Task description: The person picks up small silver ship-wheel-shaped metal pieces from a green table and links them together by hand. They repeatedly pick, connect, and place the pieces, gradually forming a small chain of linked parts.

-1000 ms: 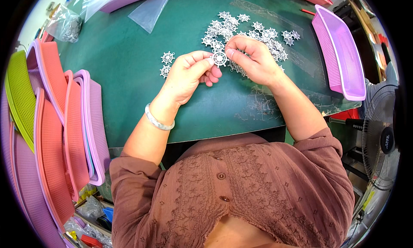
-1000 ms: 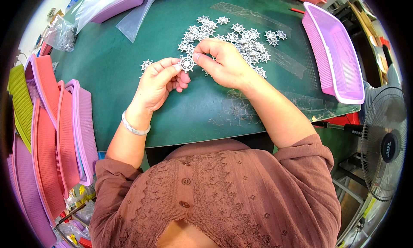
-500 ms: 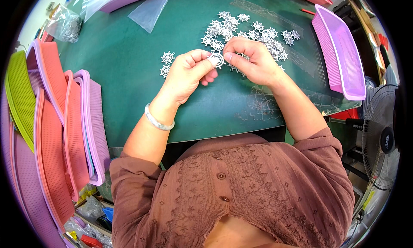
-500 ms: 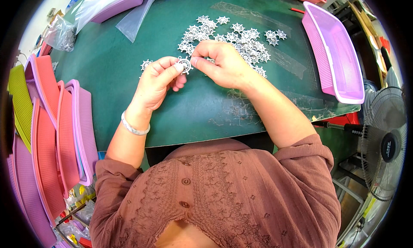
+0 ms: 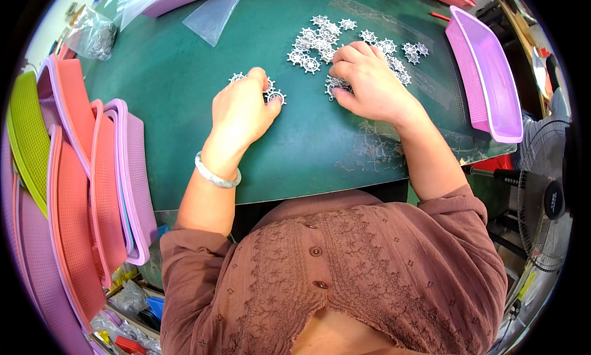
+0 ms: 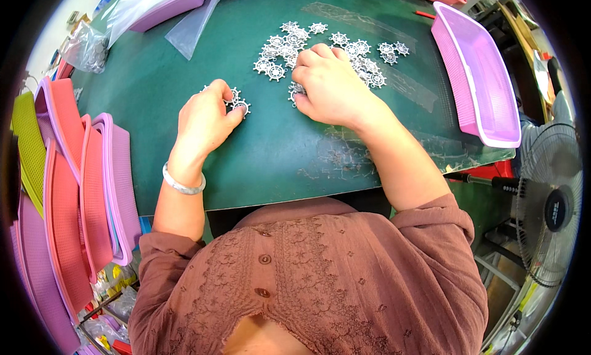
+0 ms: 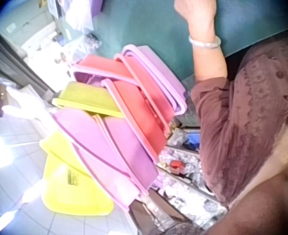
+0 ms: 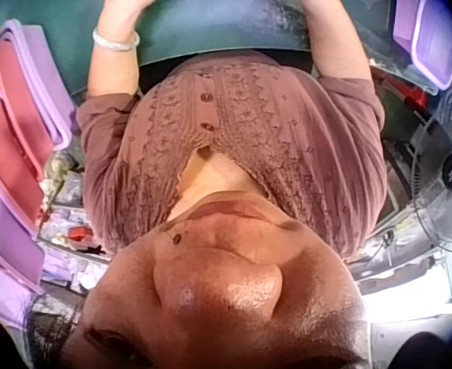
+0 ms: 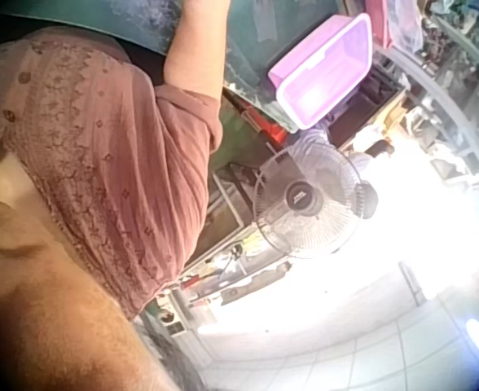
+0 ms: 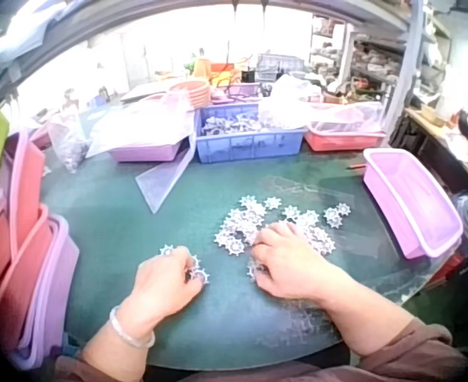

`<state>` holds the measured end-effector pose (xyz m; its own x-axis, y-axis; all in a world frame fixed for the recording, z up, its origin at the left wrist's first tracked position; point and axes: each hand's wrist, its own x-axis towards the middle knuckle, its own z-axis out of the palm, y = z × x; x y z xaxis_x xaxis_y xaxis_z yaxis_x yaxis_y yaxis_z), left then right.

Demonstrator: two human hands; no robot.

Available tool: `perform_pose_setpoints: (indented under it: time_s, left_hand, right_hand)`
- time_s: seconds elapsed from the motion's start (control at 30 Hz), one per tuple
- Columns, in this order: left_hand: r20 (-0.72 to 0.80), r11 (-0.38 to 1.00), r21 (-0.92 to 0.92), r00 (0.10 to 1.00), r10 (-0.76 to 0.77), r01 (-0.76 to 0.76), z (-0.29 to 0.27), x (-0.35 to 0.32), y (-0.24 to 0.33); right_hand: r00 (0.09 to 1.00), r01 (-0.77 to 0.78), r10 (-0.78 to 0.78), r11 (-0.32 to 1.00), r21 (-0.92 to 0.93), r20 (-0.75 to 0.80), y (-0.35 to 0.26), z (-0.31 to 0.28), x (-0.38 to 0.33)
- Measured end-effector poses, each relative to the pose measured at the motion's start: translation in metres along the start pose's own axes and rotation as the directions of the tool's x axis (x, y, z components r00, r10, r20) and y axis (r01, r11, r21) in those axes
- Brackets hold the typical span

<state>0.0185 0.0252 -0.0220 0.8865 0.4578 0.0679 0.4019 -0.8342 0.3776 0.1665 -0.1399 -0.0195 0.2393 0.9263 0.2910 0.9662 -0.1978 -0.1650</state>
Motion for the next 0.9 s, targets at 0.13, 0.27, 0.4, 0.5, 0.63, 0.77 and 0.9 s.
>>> perform_pose_setpoints:
  time_s: [0.13, 0.27, 0.4, 0.5, 0.63, 0.77, 0.9]
  left_hand:
    - [-0.083, 0.987, -0.130, 0.993, 0.081, -0.091, 0.003, 0.002, 0.000]
    - [-0.102, 0.893, -0.420, 0.986, 0.133, -0.163, 0.016, 0.002, 0.005]
    - [-0.119, 0.871, -0.451, 0.980, 0.160, -0.197, 0.019, 0.002, 0.007]
    - [-0.109, 0.853, -0.483, 0.980, 0.164, -0.197, 0.018, 0.002, 0.007]
    - [-0.076, 0.819, -0.538, 0.979, 0.188, -0.199, 0.020, 0.001, 0.009]
    - [0.004, 0.767, -0.629, 0.987, 0.162, -0.123, 0.022, -0.001, 0.012]
    - [0.181, 0.218, -0.965, 0.970, 0.160, 0.144, 0.027, -0.002, 0.018]
  right_hand:
    - [0.996, -0.076, 0.072, 0.995, 0.061, 0.060, 0.003, 0.002, 0.002]
    - [0.999, -0.036, 0.036, 0.994, 0.102, 0.004, 0.007, 0.006, 0.003]
    - [1.000, 0.001, 0.002, 0.998, 0.068, -0.031, 0.005, 0.004, -0.001]
    - [1.000, -0.015, 0.016, 0.999, 0.050, -0.009, 0.003, 0.004, 0.000]
    - [0.999, -0.012, 0.015, 0.996, 0.086, -0.044, 0.004, 0.007, 0.002]
    - [0.965, 0.046, -0.001, 0.985, 0.165, -0.263, 0.002, 0.009, 0.008]
    - [0.956, 0.077, 0.052, 0.906, 0.415, -0.290, -0.015, 0.009, 0.009]
